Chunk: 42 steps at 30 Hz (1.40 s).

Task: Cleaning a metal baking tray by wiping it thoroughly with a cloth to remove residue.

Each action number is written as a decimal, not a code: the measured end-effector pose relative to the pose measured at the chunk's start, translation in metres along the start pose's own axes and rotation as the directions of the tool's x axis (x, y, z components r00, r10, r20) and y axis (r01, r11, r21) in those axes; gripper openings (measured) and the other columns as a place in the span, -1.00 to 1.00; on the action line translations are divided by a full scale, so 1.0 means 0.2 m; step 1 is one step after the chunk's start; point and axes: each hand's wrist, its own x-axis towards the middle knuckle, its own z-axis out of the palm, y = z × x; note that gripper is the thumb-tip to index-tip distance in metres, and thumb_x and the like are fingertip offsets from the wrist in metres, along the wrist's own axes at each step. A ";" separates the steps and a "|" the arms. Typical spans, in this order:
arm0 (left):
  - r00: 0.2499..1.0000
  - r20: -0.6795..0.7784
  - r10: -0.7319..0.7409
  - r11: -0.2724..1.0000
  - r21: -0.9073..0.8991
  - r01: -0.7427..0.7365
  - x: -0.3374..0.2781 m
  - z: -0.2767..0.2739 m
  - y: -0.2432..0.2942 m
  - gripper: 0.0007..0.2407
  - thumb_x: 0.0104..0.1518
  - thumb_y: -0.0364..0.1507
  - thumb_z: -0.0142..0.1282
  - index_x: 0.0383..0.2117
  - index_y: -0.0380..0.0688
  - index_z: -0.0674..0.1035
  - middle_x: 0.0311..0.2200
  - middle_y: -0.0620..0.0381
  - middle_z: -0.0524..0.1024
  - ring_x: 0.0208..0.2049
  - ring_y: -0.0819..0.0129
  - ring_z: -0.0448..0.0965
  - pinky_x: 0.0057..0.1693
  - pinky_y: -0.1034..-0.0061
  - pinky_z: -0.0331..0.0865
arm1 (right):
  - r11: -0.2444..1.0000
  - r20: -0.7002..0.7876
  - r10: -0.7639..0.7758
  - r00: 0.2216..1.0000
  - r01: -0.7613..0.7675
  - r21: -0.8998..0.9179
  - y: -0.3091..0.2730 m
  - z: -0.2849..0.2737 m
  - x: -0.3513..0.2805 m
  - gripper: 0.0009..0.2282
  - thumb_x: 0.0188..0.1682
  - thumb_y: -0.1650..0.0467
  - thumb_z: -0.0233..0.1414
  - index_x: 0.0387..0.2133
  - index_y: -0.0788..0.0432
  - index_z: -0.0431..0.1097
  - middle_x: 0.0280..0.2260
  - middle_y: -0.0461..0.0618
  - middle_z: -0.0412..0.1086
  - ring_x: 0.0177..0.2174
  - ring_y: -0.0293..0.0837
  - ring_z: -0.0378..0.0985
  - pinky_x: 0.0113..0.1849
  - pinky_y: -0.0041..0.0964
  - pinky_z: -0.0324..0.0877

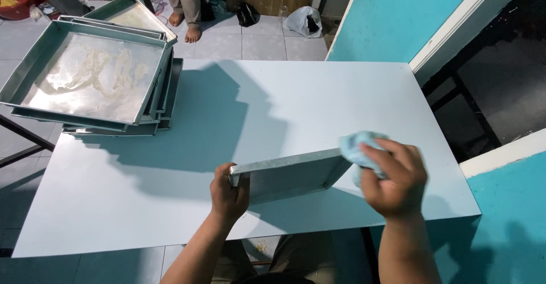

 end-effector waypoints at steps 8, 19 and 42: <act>0.998 -0.027 0.060 0.998 -0.011 -0.060 0.06 -0.01 0.05 -0.86 0.15 -0.53 0.11 -0.24 -0.16 0.41 -0.44 0.09 0.48 -0.65 0.15 0.55 -0.54 0.44 0.38 | 0.997 0.211 -0.063 0.975 0.052 0.061 -0.25 0.18 0.14 -0.61 -0.39 0.51 -0.06 -0.30 0.06 0.62 -0.39 0.01 0.49 -0.40 0.08 0.56 -0.25 -0.10 0.41; 1.000 -0.008 0.026 0.998 0.053 -0.026 0.02 -0.03 -0.02 -0.85 0.14 -0.49 0.15 -0.22 -0.15 0.45 -0.48 0.07 0.53 -0.63 0.04 0.56 -0.55 0.39 0.36 | 0.943 0.238 -0.311 0.920 0.266 0.202 -0.91 0.34 0.33 -0.65 -0.34 0.37 0.02 -0.22 0.18 0.48 -0.25 0.11 0.48 -0.36 0.04 0.44 -0.36 -0.13 0.38; 0.985 -0.098 0.144 0.988 0.067 -0.138 0.10 0.00 0.03 -0.84 0.10 -0.56 0.19 -0.27 -0.19 0.44 -0.42 0.11 0.54 -0.60 0.28 0.56 -0.48 0.51 0.40 | 0.263 0.238 0.822 0.517 -0.717 0.646 0.13 0.44 -0.36 -0.66 -0.23 0.46 -0.09 -0.18 0.22 0.49 -0.34 0.08 0.47 -0.27 -0.07 0.53 -0.20 -0.27 0.37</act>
